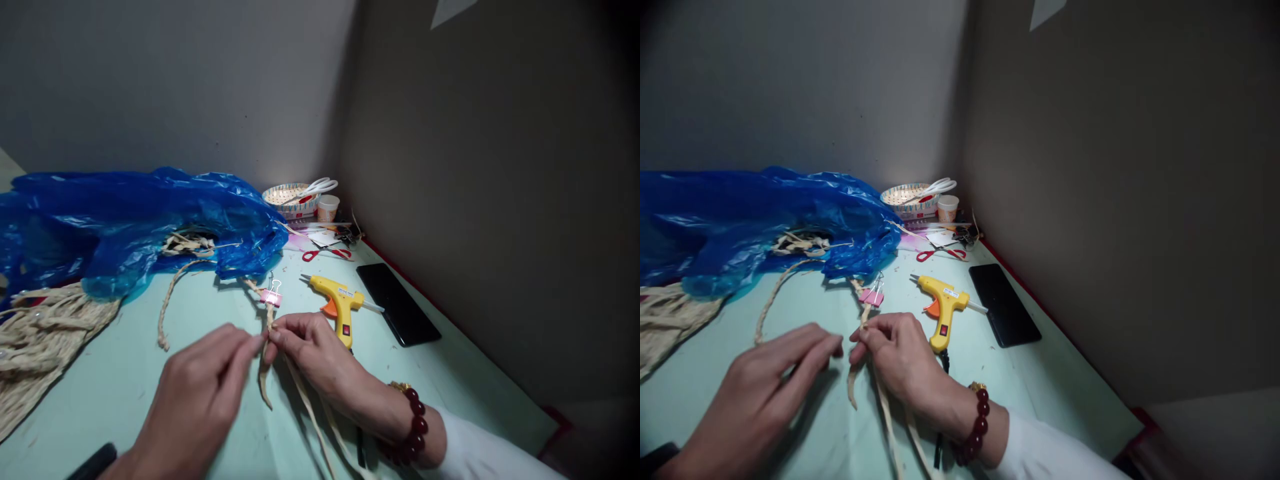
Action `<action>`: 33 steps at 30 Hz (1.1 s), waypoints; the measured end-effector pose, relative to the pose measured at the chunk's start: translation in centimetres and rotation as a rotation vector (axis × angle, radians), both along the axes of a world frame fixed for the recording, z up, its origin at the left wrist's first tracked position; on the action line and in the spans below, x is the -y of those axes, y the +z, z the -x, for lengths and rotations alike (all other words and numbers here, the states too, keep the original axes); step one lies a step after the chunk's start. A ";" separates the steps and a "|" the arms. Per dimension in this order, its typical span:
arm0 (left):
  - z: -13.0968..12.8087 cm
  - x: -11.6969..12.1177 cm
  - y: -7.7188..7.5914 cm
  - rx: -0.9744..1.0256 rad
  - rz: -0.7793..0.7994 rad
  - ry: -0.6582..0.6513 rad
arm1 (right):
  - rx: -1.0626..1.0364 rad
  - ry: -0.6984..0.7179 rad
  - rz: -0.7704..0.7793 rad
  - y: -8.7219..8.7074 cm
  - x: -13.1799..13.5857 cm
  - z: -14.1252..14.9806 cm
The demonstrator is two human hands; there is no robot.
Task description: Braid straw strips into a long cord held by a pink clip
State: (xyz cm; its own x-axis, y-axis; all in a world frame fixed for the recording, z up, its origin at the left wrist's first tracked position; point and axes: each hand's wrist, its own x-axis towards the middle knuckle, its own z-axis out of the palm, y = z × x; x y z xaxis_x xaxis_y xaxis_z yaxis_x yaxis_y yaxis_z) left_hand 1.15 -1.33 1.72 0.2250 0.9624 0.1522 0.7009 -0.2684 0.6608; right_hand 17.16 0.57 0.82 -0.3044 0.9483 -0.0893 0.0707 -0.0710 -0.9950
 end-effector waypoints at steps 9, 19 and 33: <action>0.2 -2.6 -1.8 0.725 0.768 -0.147 | 0.096 0.159 -0.122 -0.4 -0.2 -0.4; 0.2 -2.3 -2.4 0.579 0.703 -0.056 | 0.764 0.173 -0.410 0.4 1.6 -1.1; -0.4 -2.0 -2.0 0.381 0.536 -0.001 | 1.036 -0.018 -0.951 -1.5 2.9 0.7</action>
